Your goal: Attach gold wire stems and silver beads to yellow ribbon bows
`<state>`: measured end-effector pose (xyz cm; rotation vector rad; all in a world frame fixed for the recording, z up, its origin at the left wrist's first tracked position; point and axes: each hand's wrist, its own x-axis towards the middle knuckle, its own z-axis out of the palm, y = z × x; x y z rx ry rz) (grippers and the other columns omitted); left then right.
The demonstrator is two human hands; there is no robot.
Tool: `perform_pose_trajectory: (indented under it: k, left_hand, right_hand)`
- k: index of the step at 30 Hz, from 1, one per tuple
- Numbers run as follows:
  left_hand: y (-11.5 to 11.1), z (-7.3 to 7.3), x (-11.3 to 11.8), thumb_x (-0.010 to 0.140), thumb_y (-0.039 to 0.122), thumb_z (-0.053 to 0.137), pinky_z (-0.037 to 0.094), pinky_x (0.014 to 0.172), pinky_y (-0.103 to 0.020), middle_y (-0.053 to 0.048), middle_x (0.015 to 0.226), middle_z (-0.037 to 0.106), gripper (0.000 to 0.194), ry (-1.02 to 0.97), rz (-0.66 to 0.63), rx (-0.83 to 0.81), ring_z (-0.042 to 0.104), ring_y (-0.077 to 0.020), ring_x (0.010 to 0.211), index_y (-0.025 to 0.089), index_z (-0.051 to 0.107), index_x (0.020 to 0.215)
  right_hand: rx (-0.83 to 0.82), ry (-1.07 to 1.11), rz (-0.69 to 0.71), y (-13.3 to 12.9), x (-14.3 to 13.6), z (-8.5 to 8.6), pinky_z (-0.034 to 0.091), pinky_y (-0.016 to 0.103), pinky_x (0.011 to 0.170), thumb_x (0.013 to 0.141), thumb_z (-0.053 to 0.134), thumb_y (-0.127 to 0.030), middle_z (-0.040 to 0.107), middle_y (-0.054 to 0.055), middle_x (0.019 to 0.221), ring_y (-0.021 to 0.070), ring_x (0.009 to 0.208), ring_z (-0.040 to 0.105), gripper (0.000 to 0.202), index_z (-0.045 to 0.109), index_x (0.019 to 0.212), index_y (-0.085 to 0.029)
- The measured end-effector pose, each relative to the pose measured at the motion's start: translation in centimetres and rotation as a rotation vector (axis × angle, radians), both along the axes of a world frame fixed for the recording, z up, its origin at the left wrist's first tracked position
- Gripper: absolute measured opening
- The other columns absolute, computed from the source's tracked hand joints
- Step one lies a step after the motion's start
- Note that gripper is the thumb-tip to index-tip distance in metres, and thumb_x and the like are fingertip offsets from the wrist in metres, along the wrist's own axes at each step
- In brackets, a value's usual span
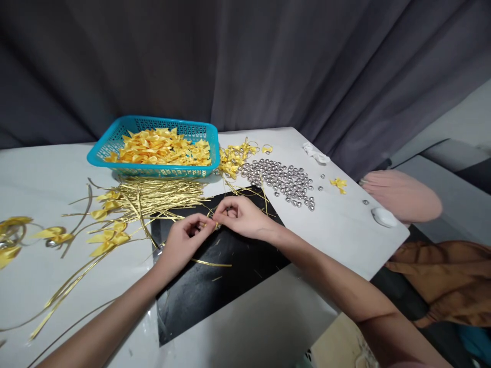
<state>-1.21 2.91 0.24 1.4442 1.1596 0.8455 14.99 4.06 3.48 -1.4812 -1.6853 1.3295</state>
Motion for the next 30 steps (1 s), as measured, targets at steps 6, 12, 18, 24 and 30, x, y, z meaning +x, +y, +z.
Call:
perform_pose_trajectory:
  k: [6,12,18,24,30]
  left_hand:
    - [0.03,-0.31,-0.1,0.069,0.038,0.065,0.036,0.049,-0.022,0.001,0.056,0.057,0.022,0.005,0.005,-0.008,0.047,-0.011,0.05,0.016,0.065,0.067]
    - [0.06,-0.26,-0.1,0.068,0.037,0.066,0.036,0.049,-0.022,0.002,0.056,0.056,0.021,-0.003,-0.014,-0.005,0.047,-0.0107,0.051,0.016,0.064,0.065]
    - [0.0,-0.33,0.02,0.067,0.037,0.067,0.033,0.05,-0.022,0.002,0.057,0.056,0.022,-0.001,-0.009,-0.02,0.045,-0.0108,0.052,0.015,0.064,0.066]
    - [0.07,0.07,-0.3,0.072,0.036,0.06,0.036,0.055,-0.022,0.003,0.059,0.053,0.022,-0.062,-0.045,-0.048,0.045,-0.0112,0.056,0.016,0.06,0.064]
    - [0.08,0.29,-0.27,0.074,0.035,0.058,0.036,0.056,-0.022,0.003,0.059,0.05,0.021,-0.109,-0.086,-0.078,0.044,-0.0111,0.057,0.017,0.058,0.064]
  right_hand:
    - [-0.038,0.162,-0.081,-0.46,-0.75,0.28,0.021,0.021,0.048,0.077,0.057,-0.013,0.039,-0.007,0.054,0.0067,0.051,0.031,0.015,0.051,0.063,-0.016]
    - [-0.228,0.389,-0.139,-0.82,-0.58,0.26,0.015,0.02,0.043,0.078,0.055,-0.021,0.04,-0.006,0.06,0.0045,0.046,0.025,0.012,0.051,0.069,-0.015]
    - [-0.385,0.541,-0.172,-0.7,-0.38,0.54,0.012,0.019,0.039,0.071,0.054,-0.016,0.037,-0.006,0.061,0.003,0.043,0.017,0.006,0.048,0.068,-0.015]
    - [-0.403,0.523,-0.146,-0.41,-0.2,0.43,0.01,0.018,0.038,0.073,0.059,-0.019,0.033,-0.009,0.049,0.0031,0.04,0.016,0.009,0.053,0.069,-0.014]
    - [-0.322,0.491,-0.14,-0.51,-0.26,0.4,0.015,0.017,0.038,0.08,0.054,-0.019,0.032,-0.011,0.048,0.0035,0.039,0.021,0.01,0.049,0.072,-0.016]
